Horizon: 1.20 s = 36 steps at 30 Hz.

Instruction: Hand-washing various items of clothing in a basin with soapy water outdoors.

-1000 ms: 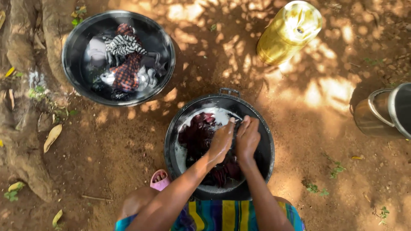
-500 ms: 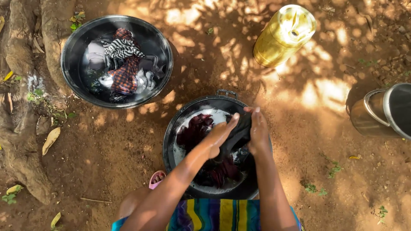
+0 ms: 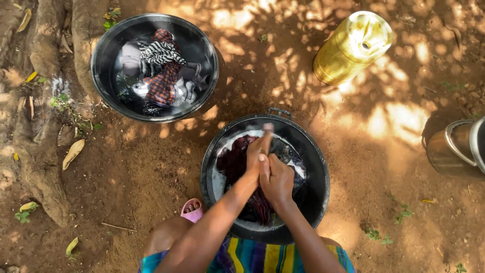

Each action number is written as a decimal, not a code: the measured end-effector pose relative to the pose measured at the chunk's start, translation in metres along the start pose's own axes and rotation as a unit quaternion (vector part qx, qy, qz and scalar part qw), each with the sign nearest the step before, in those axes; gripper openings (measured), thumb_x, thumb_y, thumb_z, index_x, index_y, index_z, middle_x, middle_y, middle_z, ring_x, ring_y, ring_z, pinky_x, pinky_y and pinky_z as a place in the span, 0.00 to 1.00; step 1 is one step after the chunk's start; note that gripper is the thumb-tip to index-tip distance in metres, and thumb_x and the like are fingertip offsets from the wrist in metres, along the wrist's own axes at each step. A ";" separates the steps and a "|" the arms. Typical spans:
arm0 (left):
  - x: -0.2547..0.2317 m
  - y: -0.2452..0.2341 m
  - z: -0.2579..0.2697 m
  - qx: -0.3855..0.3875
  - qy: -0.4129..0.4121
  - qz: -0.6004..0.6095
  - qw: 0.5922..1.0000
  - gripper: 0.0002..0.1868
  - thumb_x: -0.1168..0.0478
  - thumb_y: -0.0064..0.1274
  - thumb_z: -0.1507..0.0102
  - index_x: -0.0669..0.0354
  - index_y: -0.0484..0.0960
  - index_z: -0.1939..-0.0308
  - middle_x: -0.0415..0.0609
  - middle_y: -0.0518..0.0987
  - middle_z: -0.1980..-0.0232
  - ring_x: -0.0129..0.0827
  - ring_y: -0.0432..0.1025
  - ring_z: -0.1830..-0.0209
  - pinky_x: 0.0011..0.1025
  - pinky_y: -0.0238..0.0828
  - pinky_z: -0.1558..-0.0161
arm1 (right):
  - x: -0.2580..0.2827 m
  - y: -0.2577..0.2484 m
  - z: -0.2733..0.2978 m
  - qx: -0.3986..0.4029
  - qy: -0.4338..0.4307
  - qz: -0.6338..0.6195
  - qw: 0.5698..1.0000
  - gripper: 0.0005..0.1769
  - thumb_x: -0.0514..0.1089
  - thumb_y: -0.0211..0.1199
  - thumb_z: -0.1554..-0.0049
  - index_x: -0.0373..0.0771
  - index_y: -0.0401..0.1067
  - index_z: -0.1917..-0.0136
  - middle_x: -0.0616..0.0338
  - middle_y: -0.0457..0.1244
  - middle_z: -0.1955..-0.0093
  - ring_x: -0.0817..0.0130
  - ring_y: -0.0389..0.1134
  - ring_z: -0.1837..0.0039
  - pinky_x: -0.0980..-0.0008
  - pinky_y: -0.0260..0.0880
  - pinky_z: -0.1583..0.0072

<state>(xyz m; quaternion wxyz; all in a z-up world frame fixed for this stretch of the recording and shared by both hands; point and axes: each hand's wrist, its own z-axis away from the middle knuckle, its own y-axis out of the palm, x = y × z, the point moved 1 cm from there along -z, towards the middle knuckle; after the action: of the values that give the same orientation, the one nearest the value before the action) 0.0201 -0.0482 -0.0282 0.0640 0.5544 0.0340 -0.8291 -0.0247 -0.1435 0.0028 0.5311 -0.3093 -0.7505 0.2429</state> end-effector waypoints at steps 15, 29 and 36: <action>-0.048 -0.009 0.011 0.006 0.033 0.083 0.996 0.25 0.38 0.61 0.32 0.59 0.89 0.59 0.55 0.85 0.63 0.43 0.80 0.55 0.42 0.72 0.51 | 0.009 -0.075 -0.054 0.136 0.381 -0.530 0.745 0.30 0.62 0.59 0.35 0.36 0.78 0.34 0.39 0.71 0.37 0.44 0.75 0.38 0.44 0.77 0.39; -0.048 -0.008 -0.004 0.011 0.068 0.163 0.984 0.25 0.57 0.70 0.37 0.55 0.84 0.37 0.50 0.82 0.58 0.28 0.74 0.56 0.28 0.76 0.52 | -0.058 -0.039 -0.058 0.001 0.266 -0.473 0.840 0.11 0.39 0.68 0.40 0.38 0.78 0.43 0.59 0.66 0.50 0.69 0.67 0.43 0.65 0.69 0.36; 0.023 0.003 -0.020 0.124 -0.178 -0.030 0.976 0.49 0.23 0.31 0.31 0.62 0.69 0.87 0.56 0.72 0.84 0.43 0.70 0.79 0.37 0.70 0.61 | -0.010 0.037 0.013 -0.053 -0.303 0.046 0.950 0.35 0.55 0.49 0.25 0.47 0.48 0.73 0.67 0.42 0.77 0.76 0.39 0.76 0.70 0.37 0.71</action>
<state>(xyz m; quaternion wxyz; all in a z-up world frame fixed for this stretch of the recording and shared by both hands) 0.0301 -0.0505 -0.0567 -0.0248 0.4000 -0.0649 -0.9139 -0.0266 -0.1257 -0.0331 0.2498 -0.2834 -0.8728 0.3091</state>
